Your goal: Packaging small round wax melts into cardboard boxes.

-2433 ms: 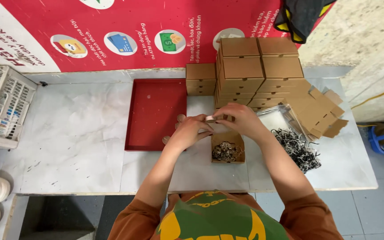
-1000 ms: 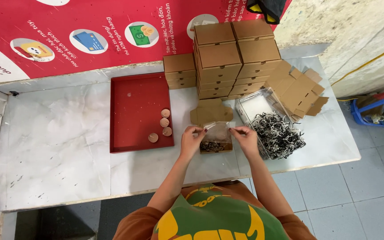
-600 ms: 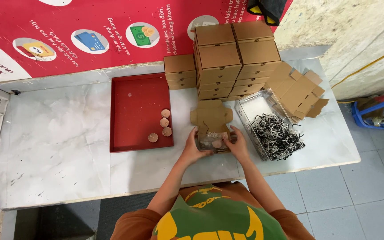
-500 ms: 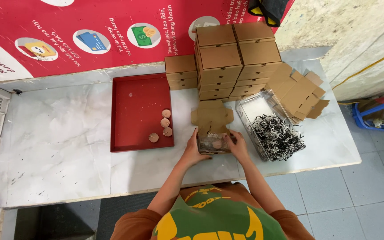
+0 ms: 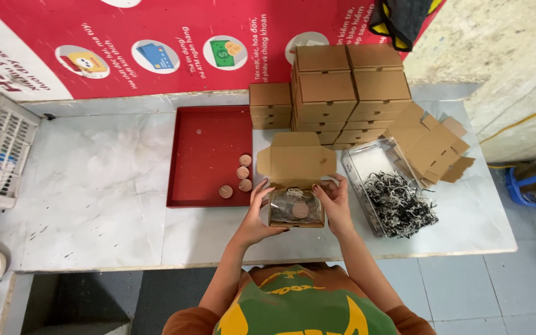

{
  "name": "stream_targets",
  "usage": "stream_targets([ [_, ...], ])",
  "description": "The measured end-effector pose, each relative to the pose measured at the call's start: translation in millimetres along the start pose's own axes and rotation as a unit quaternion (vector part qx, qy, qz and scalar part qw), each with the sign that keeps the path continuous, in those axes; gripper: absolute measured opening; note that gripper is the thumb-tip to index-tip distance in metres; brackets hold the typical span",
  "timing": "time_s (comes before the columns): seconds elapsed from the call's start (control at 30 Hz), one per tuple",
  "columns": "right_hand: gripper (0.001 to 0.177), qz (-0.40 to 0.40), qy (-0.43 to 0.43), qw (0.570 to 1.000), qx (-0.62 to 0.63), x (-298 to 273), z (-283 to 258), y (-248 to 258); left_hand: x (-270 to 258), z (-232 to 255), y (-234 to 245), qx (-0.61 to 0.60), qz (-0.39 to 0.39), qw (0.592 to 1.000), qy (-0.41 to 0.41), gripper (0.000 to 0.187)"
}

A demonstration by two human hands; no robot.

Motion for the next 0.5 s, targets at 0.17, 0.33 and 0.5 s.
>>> stream_targets([
  [0.17, 0.032, -0.01, 0.025, 0.998, -0.059, 24.7, 9.5, -5.2, 7.0, 5.4, 19.2, -0.014, 0.036, 0.998, 0.052, 0.114],
  [0.33, 0.038, -0.001, 0.006, 0.997, -0.076, 31.8, -18.5, -22.5, 19.0, 6.7, 30.7, -0.04, 0.116, 0.992, -0.029, 0.121],
  [0.5, 0.065, -0.124, 0.049, 0.99, -0.04, 37.0, -7.4, -15.8, 27.4, 12.9, 32.2, -0.079, 0.123, 0.989, 0.008, 0.126],
])
Point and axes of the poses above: each hand's wrist, its own x-axis towards the middle knuckle, its own y-axis out of the back of the hand, z = x × y, the point moved 2 cm from there along x, towards the middle knuckle, and after that the axes turned 6 degrees about x, right-handed, at the moved point
